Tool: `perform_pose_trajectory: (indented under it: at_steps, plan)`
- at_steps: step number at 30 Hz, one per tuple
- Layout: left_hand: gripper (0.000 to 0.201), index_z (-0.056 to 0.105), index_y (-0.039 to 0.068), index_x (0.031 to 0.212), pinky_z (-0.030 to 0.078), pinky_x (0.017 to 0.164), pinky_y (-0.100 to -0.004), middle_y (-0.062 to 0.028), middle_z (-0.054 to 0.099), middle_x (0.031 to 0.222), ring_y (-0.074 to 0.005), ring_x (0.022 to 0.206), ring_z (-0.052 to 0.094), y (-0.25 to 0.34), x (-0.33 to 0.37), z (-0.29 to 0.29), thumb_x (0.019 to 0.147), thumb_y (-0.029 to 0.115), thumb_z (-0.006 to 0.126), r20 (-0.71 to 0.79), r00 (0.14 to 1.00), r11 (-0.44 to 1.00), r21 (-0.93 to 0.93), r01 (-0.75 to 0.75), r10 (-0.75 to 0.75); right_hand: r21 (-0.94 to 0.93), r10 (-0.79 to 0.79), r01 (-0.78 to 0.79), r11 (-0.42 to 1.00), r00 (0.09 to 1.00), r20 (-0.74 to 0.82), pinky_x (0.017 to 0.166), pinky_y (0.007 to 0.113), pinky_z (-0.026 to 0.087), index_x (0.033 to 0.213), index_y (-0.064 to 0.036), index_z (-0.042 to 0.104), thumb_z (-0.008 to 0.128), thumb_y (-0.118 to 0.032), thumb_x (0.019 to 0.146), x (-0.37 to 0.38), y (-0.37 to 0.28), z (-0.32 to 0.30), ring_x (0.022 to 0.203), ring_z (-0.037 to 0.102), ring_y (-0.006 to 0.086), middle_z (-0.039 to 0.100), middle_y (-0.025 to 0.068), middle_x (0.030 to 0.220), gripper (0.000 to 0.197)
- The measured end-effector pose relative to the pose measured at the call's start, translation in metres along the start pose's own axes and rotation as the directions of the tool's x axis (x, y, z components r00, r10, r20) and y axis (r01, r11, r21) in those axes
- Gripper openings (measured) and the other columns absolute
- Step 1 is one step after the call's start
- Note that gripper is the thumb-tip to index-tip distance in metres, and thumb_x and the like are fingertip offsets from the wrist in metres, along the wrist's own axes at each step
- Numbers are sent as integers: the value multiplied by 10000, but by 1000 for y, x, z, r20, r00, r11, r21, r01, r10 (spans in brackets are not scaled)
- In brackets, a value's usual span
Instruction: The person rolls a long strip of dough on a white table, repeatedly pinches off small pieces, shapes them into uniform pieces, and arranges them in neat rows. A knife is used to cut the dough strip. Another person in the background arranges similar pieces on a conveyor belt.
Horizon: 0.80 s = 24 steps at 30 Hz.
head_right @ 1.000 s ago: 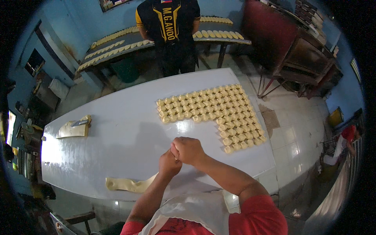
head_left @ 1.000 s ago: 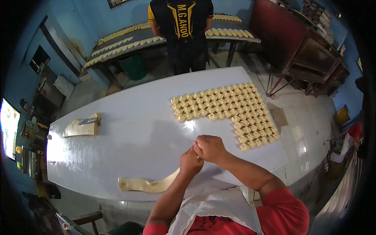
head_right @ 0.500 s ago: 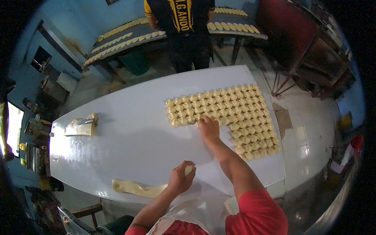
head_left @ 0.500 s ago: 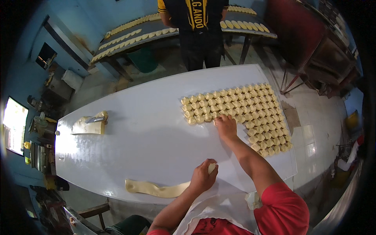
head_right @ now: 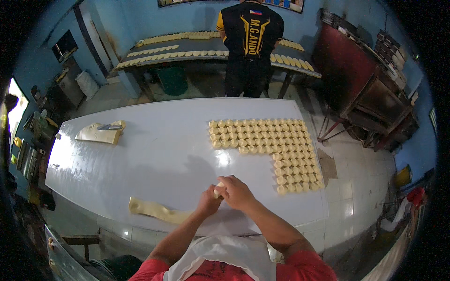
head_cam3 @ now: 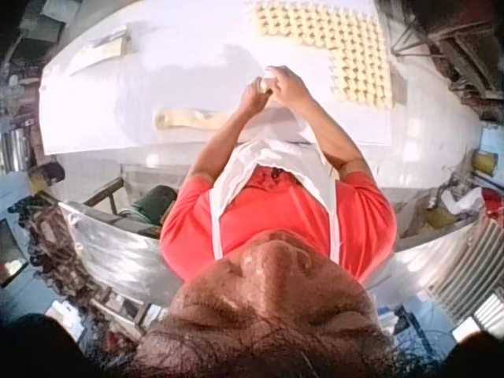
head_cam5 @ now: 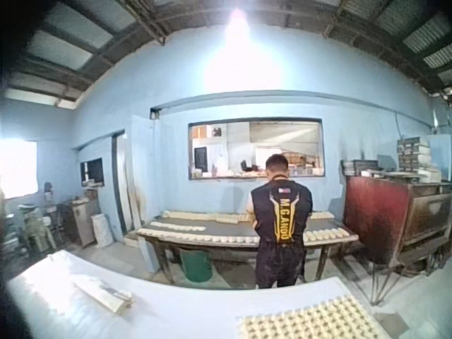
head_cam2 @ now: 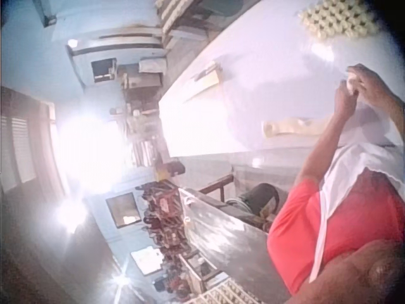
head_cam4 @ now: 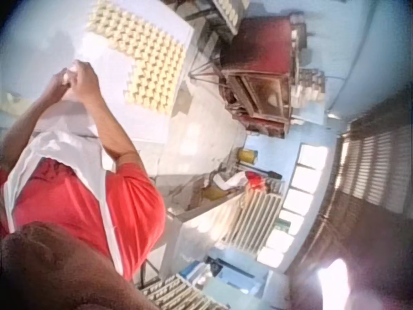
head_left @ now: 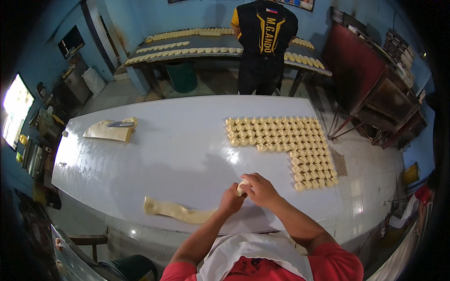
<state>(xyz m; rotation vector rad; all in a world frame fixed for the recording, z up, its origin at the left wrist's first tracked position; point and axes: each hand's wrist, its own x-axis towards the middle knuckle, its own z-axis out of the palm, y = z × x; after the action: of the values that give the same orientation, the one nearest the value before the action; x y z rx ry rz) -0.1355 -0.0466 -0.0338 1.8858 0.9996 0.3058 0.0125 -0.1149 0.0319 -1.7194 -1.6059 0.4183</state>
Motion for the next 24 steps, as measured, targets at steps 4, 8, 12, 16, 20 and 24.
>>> perform_pose_trajectory:
  at_steps: [4, 8, 12, 16, 20, 24]
  plan:
    - [328, 562, 15, 1123, 532, 808, -536, -231, 703, 954, -476, 918, 661, 45, -17, -18, 890, 222, 664, -255, 940, 973, 47, -224, 228, -224, -149, 120, 967, 982, -117, 642, 445, 549, 957, -61, 619, 625, -243, 979, 10, -16, 2, 733, 664, 341, 660, 139, 824, 184]
    - [262, 578, 7, 1071, 542, 778, -538, -225, 706, 898, -474, 842, 671, 51, 1, -31, 880, 180, 617, -139, 965, 974, 78, -212, 221, -266, -211, 157, 951, 960, -186, 580, 439, 534, 804, -73, 578, 643, -244, 950, 28, -27, -5, 648, 648, 323, 634, 120, 716, 234]
    - [200, 603, 29, 1044, 550, 780, -526, -232, 703, 912, -467, 840, 675, 45, 24, -30, 883, 146, 593, 0, 974, 956, 193, -222, 226, -377, -45, -32, 926, 980, -194, 569, 435, 530, 780, -82, 595, 659, -254, 929, 49, 6, 4, 635, 653, 322, 643, 118, 707, 237]
    - [158, 628, 50, 1050, 551, 769, -527, -217, 705, 909, -450, 866, 678, 64, -11, 0, 919, 139, 629, 123, 815, 824, -116, -554, 566, -525, 316, -337, 781, 939, -133, 762, 458, 536, 995, -91, 676, 729, -468, 875, 76, 106, 26, 991, 661, 308, 703, 75, 969, 400]
    - [190, 641, 53, 1068, 554, 767, -499, -237, 706, 901, -441, 879, 692, 109, -19, -31, 963, 211, 650, 190, 973, 981, -165, -99, 130, -602, 349, -307, 737, 936, -51, 919, 469, 475, 1257, -129, 674, 691, -409, 923, 96, 128, 29, 1154, 571, 276, 651, 58, 1167, 436]
    - [203, 635, 37, 1039, 550, 761, -495, -265, 705, 874, -467, 852, 689, 79, -2, -35, 984, 232, 635, 212, 977, 999, -45, 1, 8, -628, 378, -256, 735, 924, 66, 980, 450, 445, 1283, -132, 672, 685, -314, 939, 118, 156, 33, 1201, 544, 272, 635, 65, 1246, 390]
